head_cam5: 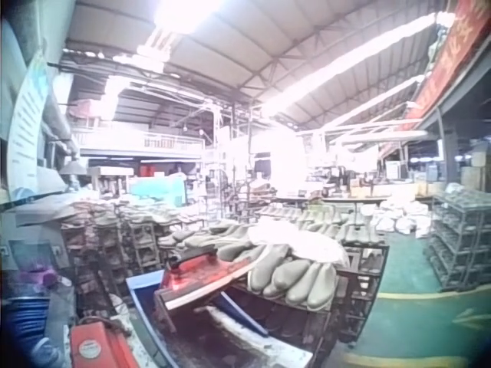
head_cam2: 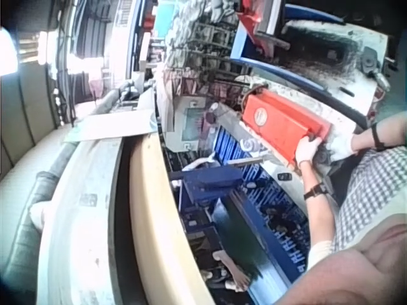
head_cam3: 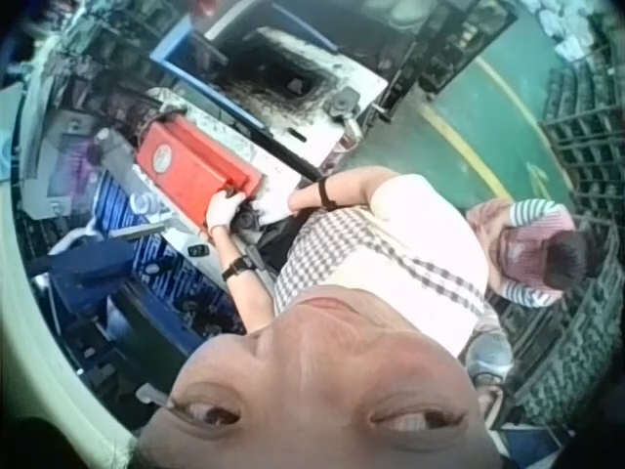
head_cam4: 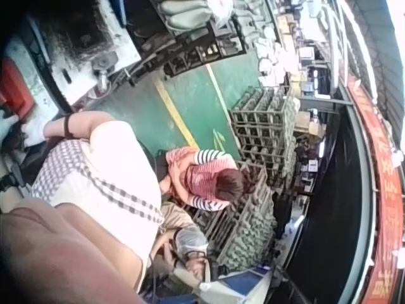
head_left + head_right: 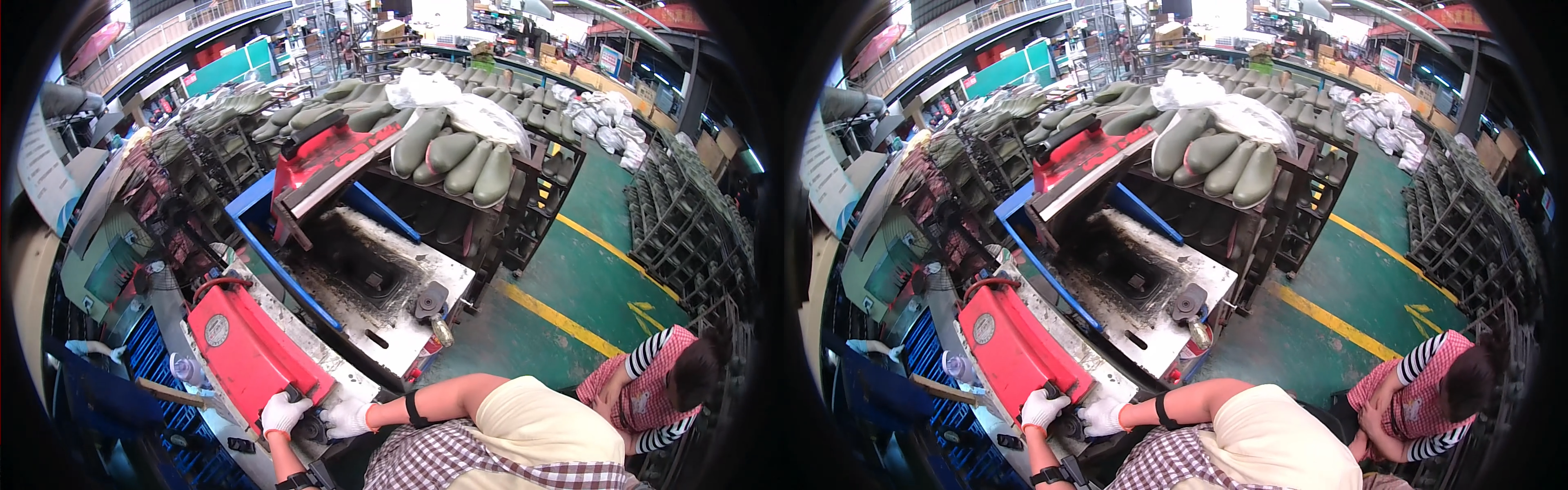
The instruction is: Placing shoe uppers on lasts into a heating machine and retrieving them for further shaping.
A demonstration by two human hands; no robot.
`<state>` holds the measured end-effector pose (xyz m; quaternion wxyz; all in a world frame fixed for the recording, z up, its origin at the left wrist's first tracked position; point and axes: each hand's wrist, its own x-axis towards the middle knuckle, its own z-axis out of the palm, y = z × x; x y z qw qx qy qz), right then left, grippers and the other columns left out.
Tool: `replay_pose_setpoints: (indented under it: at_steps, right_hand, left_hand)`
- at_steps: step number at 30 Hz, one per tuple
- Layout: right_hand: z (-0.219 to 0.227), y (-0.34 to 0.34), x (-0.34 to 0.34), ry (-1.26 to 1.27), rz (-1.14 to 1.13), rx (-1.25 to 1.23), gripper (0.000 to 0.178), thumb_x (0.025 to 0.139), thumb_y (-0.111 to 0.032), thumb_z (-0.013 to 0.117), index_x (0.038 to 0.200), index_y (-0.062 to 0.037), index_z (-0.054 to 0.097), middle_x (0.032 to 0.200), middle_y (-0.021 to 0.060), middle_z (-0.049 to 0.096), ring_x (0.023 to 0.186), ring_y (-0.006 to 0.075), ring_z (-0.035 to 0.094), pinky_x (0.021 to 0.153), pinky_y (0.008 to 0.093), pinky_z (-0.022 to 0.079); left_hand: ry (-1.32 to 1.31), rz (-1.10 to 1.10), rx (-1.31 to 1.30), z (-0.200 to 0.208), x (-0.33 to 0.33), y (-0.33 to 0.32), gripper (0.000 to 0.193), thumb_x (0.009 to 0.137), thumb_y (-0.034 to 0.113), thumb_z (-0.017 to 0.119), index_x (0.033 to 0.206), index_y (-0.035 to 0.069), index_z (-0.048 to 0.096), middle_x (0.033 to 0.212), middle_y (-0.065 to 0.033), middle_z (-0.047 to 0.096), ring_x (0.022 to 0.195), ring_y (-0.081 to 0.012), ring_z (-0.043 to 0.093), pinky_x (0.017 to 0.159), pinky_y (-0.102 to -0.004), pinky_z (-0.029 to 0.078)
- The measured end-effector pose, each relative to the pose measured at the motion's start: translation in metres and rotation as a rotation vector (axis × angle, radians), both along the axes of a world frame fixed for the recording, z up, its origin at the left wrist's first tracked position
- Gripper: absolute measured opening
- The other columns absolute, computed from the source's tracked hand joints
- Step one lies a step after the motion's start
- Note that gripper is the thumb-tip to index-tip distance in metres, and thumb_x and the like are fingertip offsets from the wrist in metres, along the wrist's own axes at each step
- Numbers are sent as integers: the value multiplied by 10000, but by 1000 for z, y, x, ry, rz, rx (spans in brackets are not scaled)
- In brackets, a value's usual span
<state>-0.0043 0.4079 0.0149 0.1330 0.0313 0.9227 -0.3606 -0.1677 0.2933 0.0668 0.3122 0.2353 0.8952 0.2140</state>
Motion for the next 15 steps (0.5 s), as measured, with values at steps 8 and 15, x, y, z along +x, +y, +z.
replay_pose_setpoints:
  at_steps: [8, 15]
  right_hand:
    - [-20, 0, 3, 108, -25, -56, 440, 907, -426, 622, 1170, -74, 606, 866, 238, 721, 860, 442, 713, 794, 532, 554]
    - [-21, -5, 2, 61, -9, 41, 412, 931, -451, 630, 1126, -90, 600, 856, 214, 721, 834, 428, 713, 769, 520, 559]
  left_hand:
    - [-10, 42, 12, 2, 6, 5, 250, 757, 283, 850, 852, 58, 794, 686, -55, 716, 613, -156, 673, 621, -321, 521]
    - [18, -55, -24, 5, 3, -1, 415, 709, 455, 809, 931, 104, 821, 800, -105, 777, 790, -245, 762, 797, -370, 572]
